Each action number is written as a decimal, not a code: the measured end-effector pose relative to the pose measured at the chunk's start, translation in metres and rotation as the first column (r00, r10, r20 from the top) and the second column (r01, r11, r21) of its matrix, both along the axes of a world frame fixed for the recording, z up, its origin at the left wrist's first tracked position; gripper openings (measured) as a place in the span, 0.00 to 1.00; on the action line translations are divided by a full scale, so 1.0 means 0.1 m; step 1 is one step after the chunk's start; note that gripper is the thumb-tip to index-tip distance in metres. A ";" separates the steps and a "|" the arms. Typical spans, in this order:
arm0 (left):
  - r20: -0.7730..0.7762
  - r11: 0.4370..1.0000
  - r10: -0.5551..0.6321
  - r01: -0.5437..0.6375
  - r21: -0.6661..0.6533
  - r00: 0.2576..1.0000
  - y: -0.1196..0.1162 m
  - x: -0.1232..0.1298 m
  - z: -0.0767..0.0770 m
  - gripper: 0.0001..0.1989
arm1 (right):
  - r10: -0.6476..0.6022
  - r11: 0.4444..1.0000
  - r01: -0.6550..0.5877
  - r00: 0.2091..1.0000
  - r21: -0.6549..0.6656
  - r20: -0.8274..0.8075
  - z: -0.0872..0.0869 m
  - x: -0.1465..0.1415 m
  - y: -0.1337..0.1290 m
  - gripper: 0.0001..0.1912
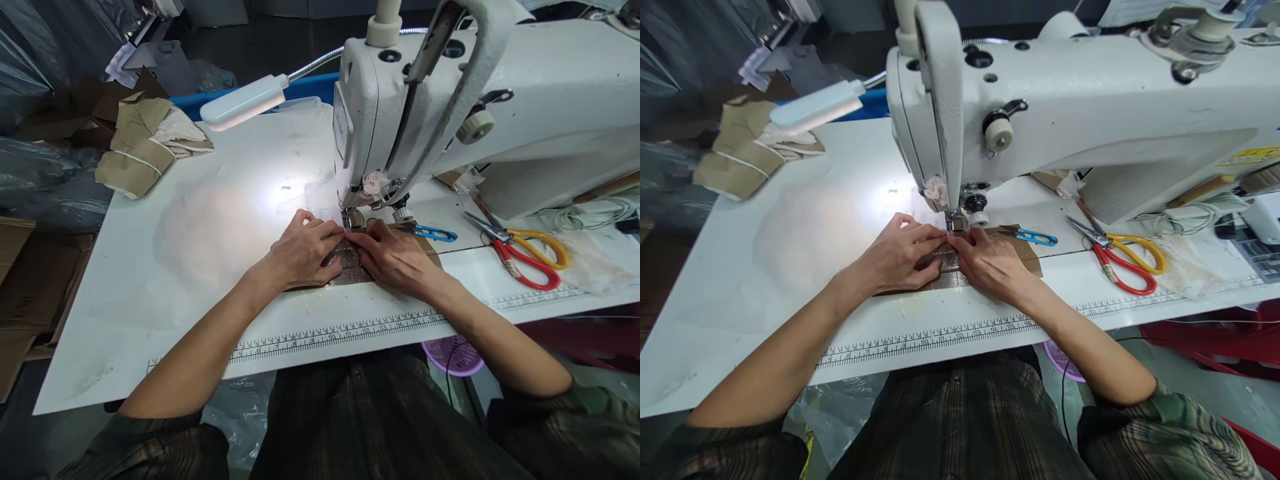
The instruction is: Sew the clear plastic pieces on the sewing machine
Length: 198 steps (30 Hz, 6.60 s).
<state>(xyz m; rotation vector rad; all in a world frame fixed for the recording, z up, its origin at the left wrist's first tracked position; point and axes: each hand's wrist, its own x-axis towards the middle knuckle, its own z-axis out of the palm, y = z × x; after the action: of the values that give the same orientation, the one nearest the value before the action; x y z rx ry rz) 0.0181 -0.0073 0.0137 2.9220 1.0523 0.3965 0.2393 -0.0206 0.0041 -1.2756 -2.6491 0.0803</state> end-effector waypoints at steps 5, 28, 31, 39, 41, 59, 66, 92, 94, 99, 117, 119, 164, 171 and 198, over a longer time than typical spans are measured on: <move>-0.004 0.999 0.037 -0.036 0.022 0.999 0.01 0.02 -0.03 0.17 | -0.012 1.000 0.012 1.000 -0.006 0.007 0.02 -0.04 0.02 0.18; -0.087 0.992 0.124 -0.125 -0.013 0.989 0.09 0.05 -0.03 0.25 | -0.312 0.839 0.013 0.830 -0.543 -0.462 0.09 0.33 0.26 0.23; -0.019 0.993 0.112 -0.112 -0.024 0.994 0.13 0.01 -0.06 0.23 | -0.302 0.846 -0.052 0.773 -0.530 -0.558 -0.02 0.42 0.15 0.23; 0.083 0.974 0.163 -0.147 -0.173 0.983 0.16 -0.02 -0.09 0.34 | -0.149 0.978 0.034 0.803 -0.205 -0.577 -0.17 0.35 0.07 0.15; 0.079 0.960 0.186 -0.164 -0.228 0.979 0.16 -0.01 -0.06 0.36 | -0.139 0.981 0.033 0.801 -0.189 -0.582 -0.16 0.35 0.08 0.15; -0.147 0.932 0.304 -0.326 -0.160 0.941 0.02 -0.23 0.42 0.23 | -0.206 0.968 0.100 0.838 -0.229 -0.505 0.18 0.81 -0.03 0.14; -0.089 0.974 0.047 -0.066 -0.218 0.995 0.50 -0.11 0.34 0.20 | -0.183 0.983 0.170 0.872 -0.070 -0.454 0.08 0.94 -0.11 0.13; 0.211 0.273 0.604 0.049 -0.961 0.769 0.26 -0.36 0.39 0.32 | -0.194 0.974 0.205 0.974 0.094 -0.113 -0.15 1.00 -0.01 0.21; 0.206 0.280 0.606 0.037 -0.959 0.769 0.25 -0.35 0.38 0.32 | -0.186 0.974 0.197 0.977 0.109 -0.100 -0.14 0.98 -0.02 0.20; 0.184 0.370 0.675 -0.111 -0.922 0.715 0.18 -0.21 0.32 0.30 | -0.320 0.937 0.309 0.946 0.165 0.046 -0.04 0.87 -0.08 0.18; 0.297 0.387 0.736 -0.018 -0.922 0.608 0.16 -0.09 0.21 0.26 | -0.363 0.885 0.149 0.813 -0.440 -0.455 0.05 0.15 -0.13 0.14; 0.325 0.382 0.748 0.026 -0.924 0.579 0.15 -0.08 0.19 0.25 | -0.340 0.889 0.126 0.824 -0.439 -0.452 0.06 0.02 -0.09 0.17; 0.317 0.414 0.676 0.012 -0.910 0.665 0.12 -0.31 0.23 0.25 | -0.239 0.971 0.241 0.956 -0.014 -0.170 0.18 0.01 -0.12 0.24; 0.321 0.519 0.589 -0.043 -0.854 0.742 0.17 -0.46 0.38 0.23 | -0.305 0.698 -0.147 0.824 -0.700 -0.478 0.22 -0.54 0.20 0.29; 0.408 0.650 0.536 -0.053 -0.758 0.739 0.76 -0.45 0.24 0.12 | -0.543 0.640 -0.097 0.644 -0.762 -0.538 0.12 -0.84 0.25 0.18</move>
<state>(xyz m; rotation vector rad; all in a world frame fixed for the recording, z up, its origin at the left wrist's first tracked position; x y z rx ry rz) -0.0267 0.0692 0.0379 1.7207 1.2246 0.6853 0.1554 0.0048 0.0157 -1.3562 -1.6679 1.4566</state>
